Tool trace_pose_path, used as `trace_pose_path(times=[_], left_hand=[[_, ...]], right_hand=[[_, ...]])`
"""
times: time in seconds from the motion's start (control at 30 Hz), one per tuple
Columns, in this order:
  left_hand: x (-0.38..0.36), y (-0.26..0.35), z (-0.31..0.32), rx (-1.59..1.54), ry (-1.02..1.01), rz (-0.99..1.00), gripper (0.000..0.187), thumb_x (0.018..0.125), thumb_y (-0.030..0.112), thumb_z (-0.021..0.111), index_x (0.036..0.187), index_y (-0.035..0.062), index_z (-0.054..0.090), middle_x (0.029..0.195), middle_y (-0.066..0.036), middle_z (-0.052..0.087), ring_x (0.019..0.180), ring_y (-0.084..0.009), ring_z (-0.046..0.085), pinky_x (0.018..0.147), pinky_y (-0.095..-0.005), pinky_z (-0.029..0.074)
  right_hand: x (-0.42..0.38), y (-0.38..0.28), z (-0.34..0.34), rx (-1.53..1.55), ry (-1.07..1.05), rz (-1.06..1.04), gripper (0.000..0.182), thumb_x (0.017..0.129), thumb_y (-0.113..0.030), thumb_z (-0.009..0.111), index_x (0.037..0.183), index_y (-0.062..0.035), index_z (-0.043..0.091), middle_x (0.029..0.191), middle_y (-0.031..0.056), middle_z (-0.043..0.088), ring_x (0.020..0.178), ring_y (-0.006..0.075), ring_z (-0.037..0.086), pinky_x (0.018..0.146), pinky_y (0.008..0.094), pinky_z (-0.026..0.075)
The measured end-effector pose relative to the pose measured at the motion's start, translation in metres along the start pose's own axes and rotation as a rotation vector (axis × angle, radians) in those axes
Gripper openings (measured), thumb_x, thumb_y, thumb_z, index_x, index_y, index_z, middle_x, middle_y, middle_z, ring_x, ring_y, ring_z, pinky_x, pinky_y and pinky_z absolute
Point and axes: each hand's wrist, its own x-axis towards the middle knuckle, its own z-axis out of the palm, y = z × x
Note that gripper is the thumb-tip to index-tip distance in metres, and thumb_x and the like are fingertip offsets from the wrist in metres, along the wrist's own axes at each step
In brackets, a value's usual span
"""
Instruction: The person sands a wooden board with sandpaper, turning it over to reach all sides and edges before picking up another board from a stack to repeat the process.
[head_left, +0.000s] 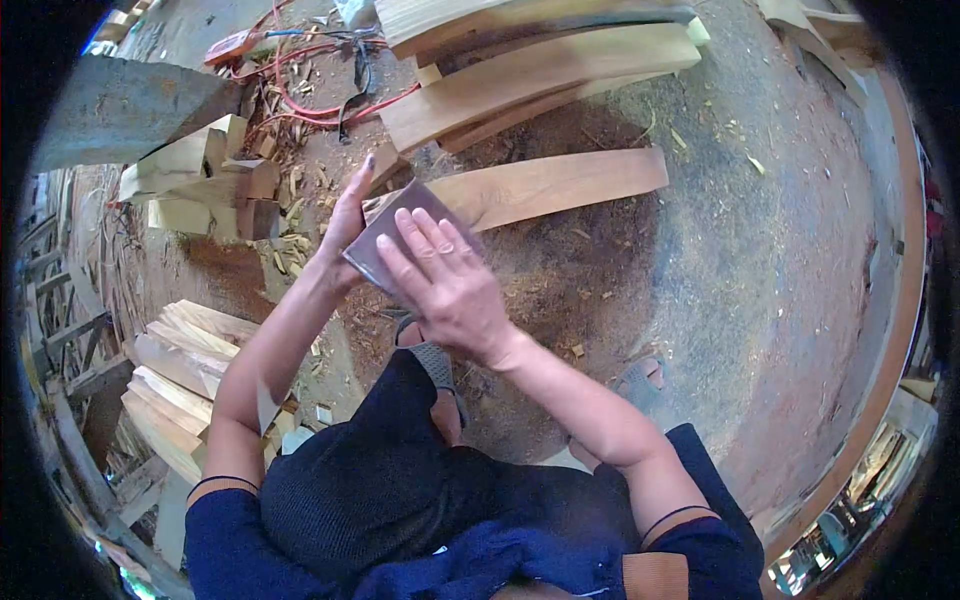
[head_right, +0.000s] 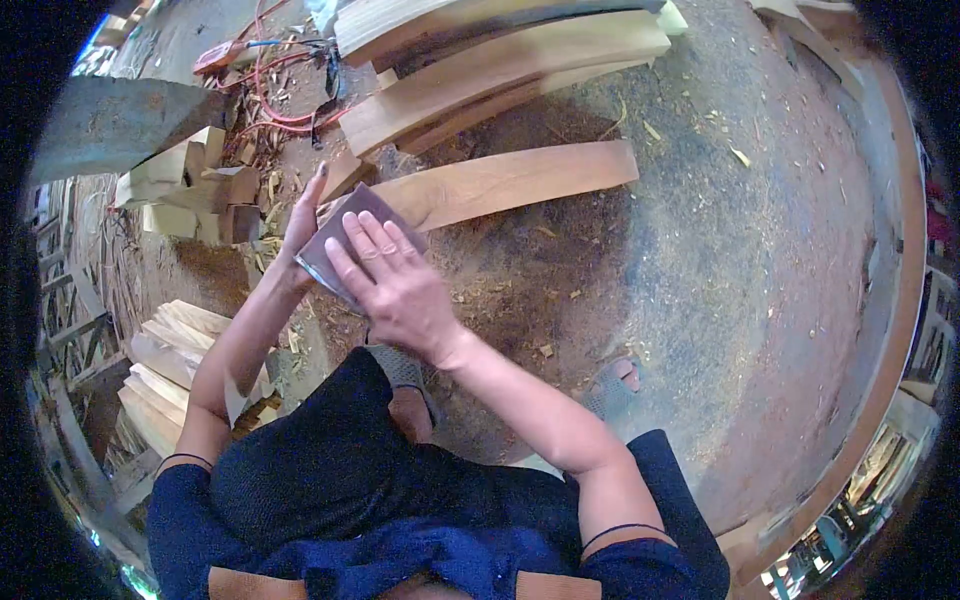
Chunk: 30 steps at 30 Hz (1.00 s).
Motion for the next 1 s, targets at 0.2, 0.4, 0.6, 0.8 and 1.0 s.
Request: trace_pose_path(times=[0.2, 0.4, 0.6, 0.8, 1.0], left_hand=[[-0.017, -0.014, 0.064, 0.062, 0.207, 0.157, 0.073, 0.086, 0.049, 0.062, 0.134, -0.0014, 0.039, 0.13, -0.019, 0.05, 0.115, -0.0308, 0.054, 0.1, -0.0515, 0.044], [-0.021, -0.013, 0.074, 0.649, 0.015, 0.232, 0.062, 0.079, 0.03, 0.066, 0.129, -0.0031, 0.05, 0.122, -0.015, 0.058, 0.106, -0.022, 0.058, 0.095, -0.0372, 0.047], [-0.045, 0.031, 0.142, 1.529, 0.039, 0.555, 0.06, 0.067, 0.028, 0.077, 0.119, 0.0004, 0.062, 0.125, -0.012, 0.059, 0.112, -0.0221, 0.057, 0.099, -0.0358, 0.043], [-0.029, 0.026, 0.098, 1.299, 0.103, 0.87, 0.05, 0.076, 0.034, 0.074, 0.112, 0.0014, 0.064, 0.13, -0.016, 0.054, 0.121, -0.0255, 0.051, 0.102, -0.0371, 0.043], [-0.027, 0.009, 0.066, -0.005, 0.325, 0.328, 0.044, 0.091, 0.033, 0.051, 0.121, 0.0003, 0.054, 0.123, -0.018, 0.053, 0.121, -0.0318, 0.048, 0.107, -0.0511, 0.038]], right_hand=[[-0.026, 0.143, -0.074, -0.273, 0.172, 0.362, 0.042, 0.098, -0.012, 0.035, 0.139, -0.0129, 0.043, 0.14, 0.0129, 0.046, 0.134, 0.0301, 0.038, 0.114, 0.0414, 0.025], [-0.025, 0.185, -0.148, 0.126, 0.395, 0.598, 0.043, 0.101, -0.016, 0.027, 0.144, -0.0149, 0.036, 0.147, 0.0073, 0.038, 0.135, 0.0222, 0.037, 0.114, 0.0366, 0.026], [-0.012, 0.191, -0.14, -0.068, 0.338, 0.527, 0.043, 0.101, -0.021, 0.031, 0.144, -0.0135, 0.036, 0.147, 0.0061, 0.038, 0.135, 0.0237, 0.036, 0.112, 0.0362, 0.028], [-0.021, 0.198, -0.091, -0.131, 0.288, 0.618, 0.048, 0.1, -0.034, 0.039, 0.139, -0.0076, 0.041, 0.143, 0.0123, 0.042, 0.134, 0.0338, 0.035, 0.112, 0.041, 0.027], [-0.005, 0.159, -0.061, -0.327, 0.302, 0.525, 0.045, 0.097, -0.029, 0.045, 0.133, -0.0032, 0.047, 0.138, 0.0194, 0.047, 0.134, 0.0344, 0.036, 0.112, 0.0446, 0.023]])
